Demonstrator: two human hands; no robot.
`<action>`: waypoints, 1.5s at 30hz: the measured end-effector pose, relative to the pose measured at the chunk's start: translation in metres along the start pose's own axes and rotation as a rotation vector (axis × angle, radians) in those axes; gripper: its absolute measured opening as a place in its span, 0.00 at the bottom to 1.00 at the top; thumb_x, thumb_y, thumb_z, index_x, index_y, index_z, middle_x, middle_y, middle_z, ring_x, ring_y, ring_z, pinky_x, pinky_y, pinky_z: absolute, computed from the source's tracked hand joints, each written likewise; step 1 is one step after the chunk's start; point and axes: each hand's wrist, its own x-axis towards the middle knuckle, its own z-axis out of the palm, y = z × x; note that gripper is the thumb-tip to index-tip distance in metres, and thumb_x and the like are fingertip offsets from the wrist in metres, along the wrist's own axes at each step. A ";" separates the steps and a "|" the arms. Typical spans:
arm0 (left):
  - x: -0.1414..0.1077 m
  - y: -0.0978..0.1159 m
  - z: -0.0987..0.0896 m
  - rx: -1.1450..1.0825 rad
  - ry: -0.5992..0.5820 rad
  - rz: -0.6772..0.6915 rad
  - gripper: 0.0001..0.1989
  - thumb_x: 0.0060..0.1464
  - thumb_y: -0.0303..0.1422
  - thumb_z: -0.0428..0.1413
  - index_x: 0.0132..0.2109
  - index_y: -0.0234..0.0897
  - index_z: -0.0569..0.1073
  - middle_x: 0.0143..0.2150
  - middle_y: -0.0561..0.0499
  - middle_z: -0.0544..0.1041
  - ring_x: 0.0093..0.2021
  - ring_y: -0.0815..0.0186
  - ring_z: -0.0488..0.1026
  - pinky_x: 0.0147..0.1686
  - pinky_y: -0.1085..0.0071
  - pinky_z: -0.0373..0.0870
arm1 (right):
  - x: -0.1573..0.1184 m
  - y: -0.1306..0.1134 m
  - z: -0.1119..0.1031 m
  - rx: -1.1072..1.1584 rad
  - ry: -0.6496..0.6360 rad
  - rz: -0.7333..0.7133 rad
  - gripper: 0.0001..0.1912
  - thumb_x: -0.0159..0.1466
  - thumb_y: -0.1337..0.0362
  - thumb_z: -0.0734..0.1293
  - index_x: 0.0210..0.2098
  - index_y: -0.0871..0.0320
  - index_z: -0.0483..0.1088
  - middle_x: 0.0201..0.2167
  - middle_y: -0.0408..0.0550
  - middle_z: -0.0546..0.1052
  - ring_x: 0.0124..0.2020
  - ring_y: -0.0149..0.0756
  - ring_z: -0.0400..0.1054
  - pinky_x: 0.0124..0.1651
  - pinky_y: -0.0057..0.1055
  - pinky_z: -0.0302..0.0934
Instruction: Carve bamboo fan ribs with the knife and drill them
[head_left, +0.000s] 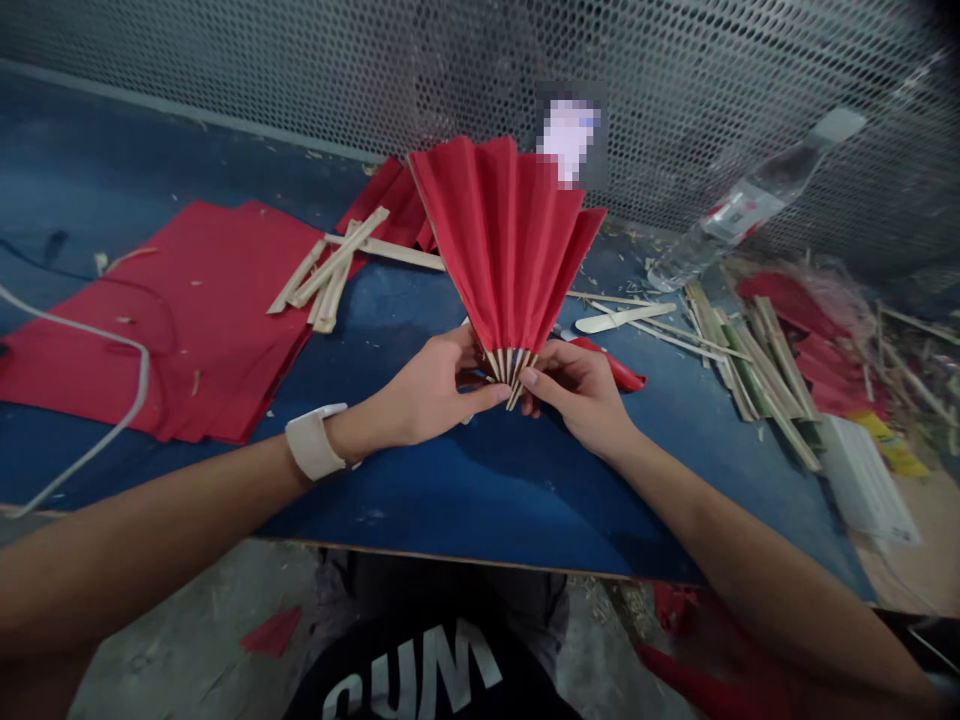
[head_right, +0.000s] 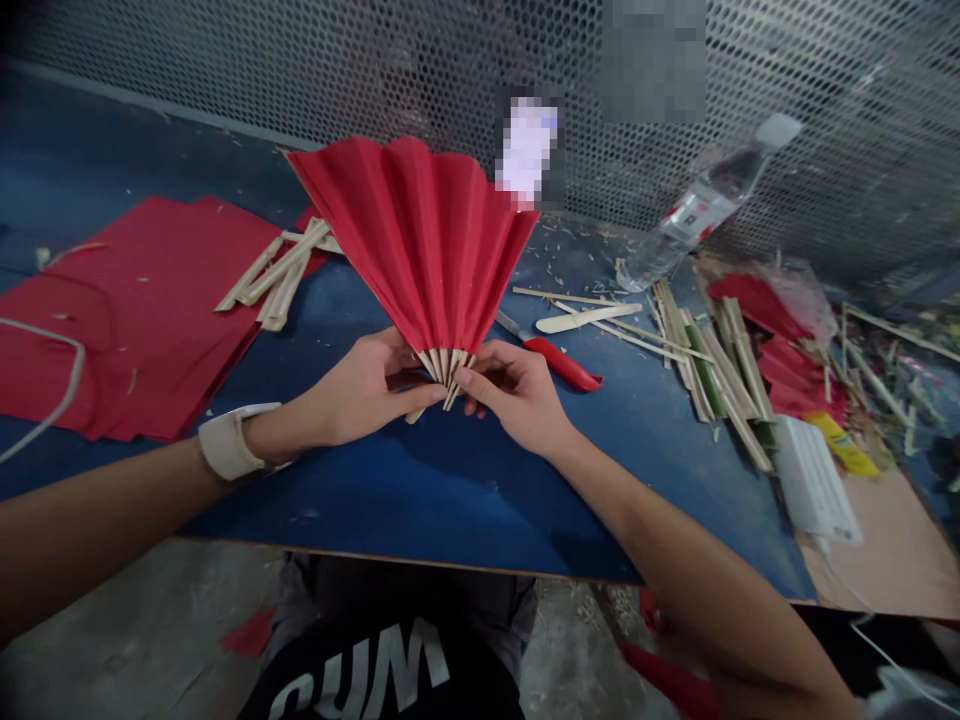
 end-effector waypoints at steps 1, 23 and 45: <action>0.000 0.001 0.000 0.006 0.004 0.001 0.15 0.58 0.29 0.64 0.51 0.34 0.74 0.46 0.46 0.84 0.47 0.60 0.83 0.49 0.65 0.83 | 0.000 0.000 0.000 0.000 0.001 -0.003 0.19 0.63 0.51 0.79 0.36 0.58 0.73 0.28 0.41 0.79 0.23 0.26 0.73 0.25 0.24 0.68; 0.001 -0.003 -0.003 -0.047 -0.043 0.062 0.10 0.58 0.27 0.67 0.44 0.35 0.73 0.42 0.47 0.82 0.43 0.62 0.83 0.50 0.63 0.82 | 0.000 0.004 -0.004 0.112 -0.028 -0.064 0.12 0.67 0.57 0.77 0.38 0.57 0.74 0.29 0.42 0.80 0.26 0.27 0.75 0.26 0.24 0.68; 0.001 0.000 -0.003 -0.053 -0.036 0.104 0.10 0.59 0.28 0.68 0.44 0.35 0.75 0.41 0.47 0.83 0.42 0.63 0.84 0.47 0.66 0.83 | 0.001 0.005 -0.007 0.145 -0.055 -0.087 0.11 0.65 0.60 0.78 0.40 0.58 0.75 0.32 0.41 0.81 0.25 0.26 0.76 0.25 0.22 0.68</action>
